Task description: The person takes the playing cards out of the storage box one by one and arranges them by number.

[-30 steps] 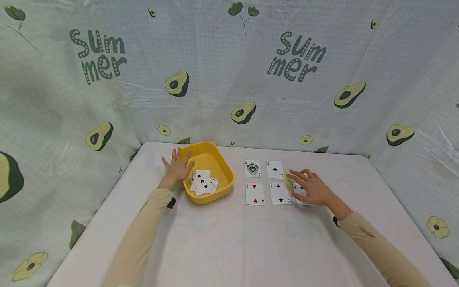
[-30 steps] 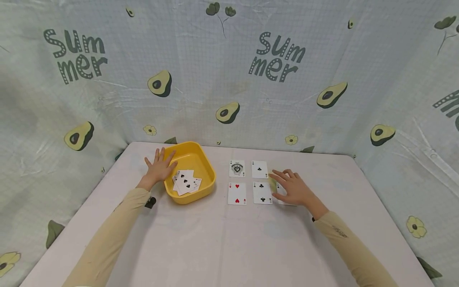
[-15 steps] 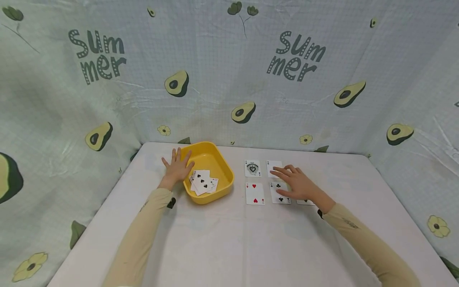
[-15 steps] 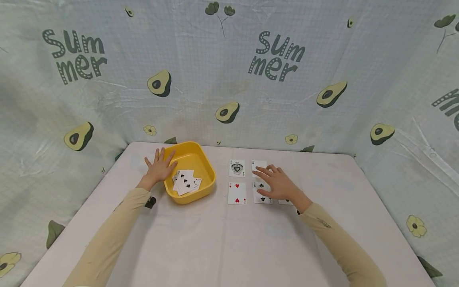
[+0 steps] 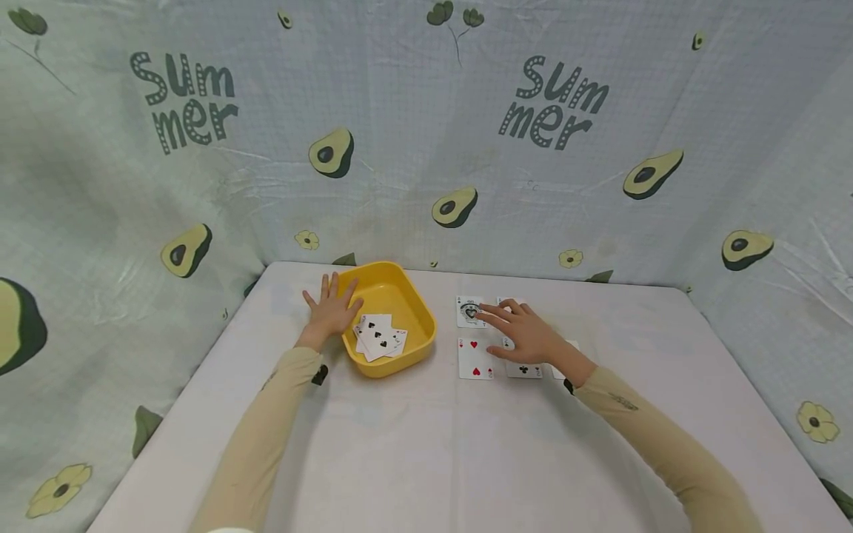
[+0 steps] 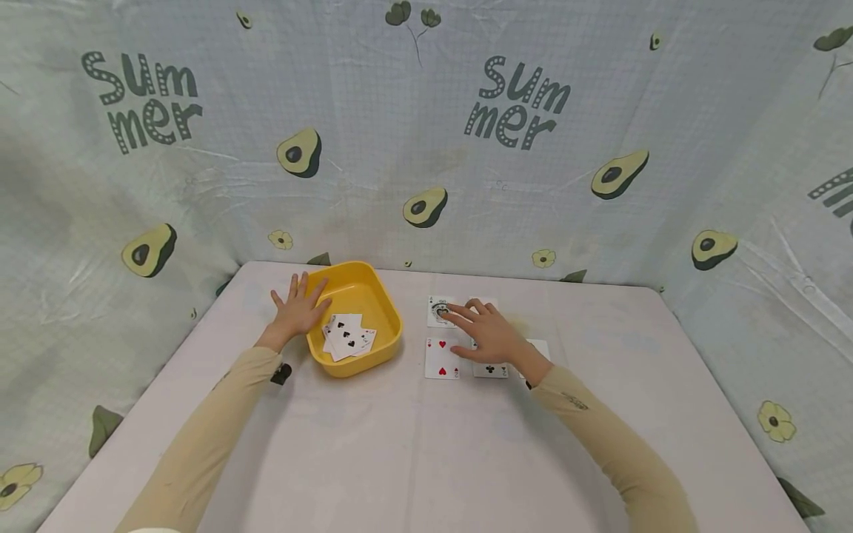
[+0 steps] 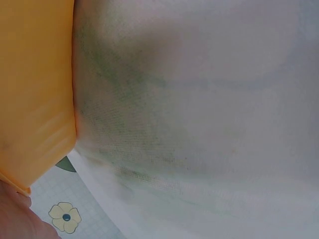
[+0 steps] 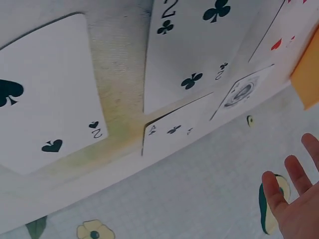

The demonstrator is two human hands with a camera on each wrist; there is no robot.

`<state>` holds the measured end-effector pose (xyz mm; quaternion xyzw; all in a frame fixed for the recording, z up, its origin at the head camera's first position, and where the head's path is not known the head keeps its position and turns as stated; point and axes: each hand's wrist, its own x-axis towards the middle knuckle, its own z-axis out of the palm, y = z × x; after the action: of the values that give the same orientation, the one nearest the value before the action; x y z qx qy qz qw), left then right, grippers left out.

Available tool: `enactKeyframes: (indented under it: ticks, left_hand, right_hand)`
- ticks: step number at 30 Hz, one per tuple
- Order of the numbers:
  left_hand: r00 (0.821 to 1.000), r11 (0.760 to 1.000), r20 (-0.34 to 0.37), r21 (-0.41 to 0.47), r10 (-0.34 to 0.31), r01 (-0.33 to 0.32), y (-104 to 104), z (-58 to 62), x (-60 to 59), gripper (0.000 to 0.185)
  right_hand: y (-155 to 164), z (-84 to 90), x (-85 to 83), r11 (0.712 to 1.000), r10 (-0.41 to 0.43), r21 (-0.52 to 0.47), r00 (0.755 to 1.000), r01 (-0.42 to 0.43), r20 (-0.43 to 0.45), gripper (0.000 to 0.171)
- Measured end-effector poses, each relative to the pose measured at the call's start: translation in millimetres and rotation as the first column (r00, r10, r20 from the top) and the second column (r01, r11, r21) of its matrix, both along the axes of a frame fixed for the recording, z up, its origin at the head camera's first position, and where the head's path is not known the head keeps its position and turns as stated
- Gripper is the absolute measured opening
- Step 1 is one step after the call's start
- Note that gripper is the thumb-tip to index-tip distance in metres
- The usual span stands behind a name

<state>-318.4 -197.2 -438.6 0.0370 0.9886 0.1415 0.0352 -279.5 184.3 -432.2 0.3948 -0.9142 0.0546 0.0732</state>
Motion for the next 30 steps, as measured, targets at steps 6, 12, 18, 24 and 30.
enactKeyframes:
  ticks: [6,12,18,24,30]
  left_hand:
    - [1.000,1.000,0.004,-0.004,0.006,-0.006,0.5,0.5,-0.8,0.057]
    - [1.000,1.000,-0.006,-0.001,0.007,-0.007,-0.1,1.2,-0.9,0.057]
    - [1.000,1.000,-0.013,0.006,0.013,-0.013,0.2,2.1,-1.3,0.057]
    - [1.000,1.000,-0.004,0.001,0.022,-0.022,1.2,1.4,-1.5,0.057]
    - [1.000,1.000,0.003,0.005,0.027,-0.027,3.8,1.6,-1.9,0.057]
  right_hand:
    - [-16.1,4.2,-2.4,0.998,0.056,-0.019,0.998,-0.056,-0.023,0.060]
    - [-35.4,10.4,-4.3,0.996,0.088,-0.006,0.996,-0.088,-0.032,0.060]
    - [-56.1,13.7,-7.1,0.996,0.090,0.029,0.996,-0.090,0.002,0.060]
    - [-77.9,12.9,-9.5,0.989,0.147,0.032,0.989,-0.147,-0.006,0.058]
    - [-97.5,12.9,-9.2,0.981,0.182,0.070,0.983,-0.181,-0.005,0.056]
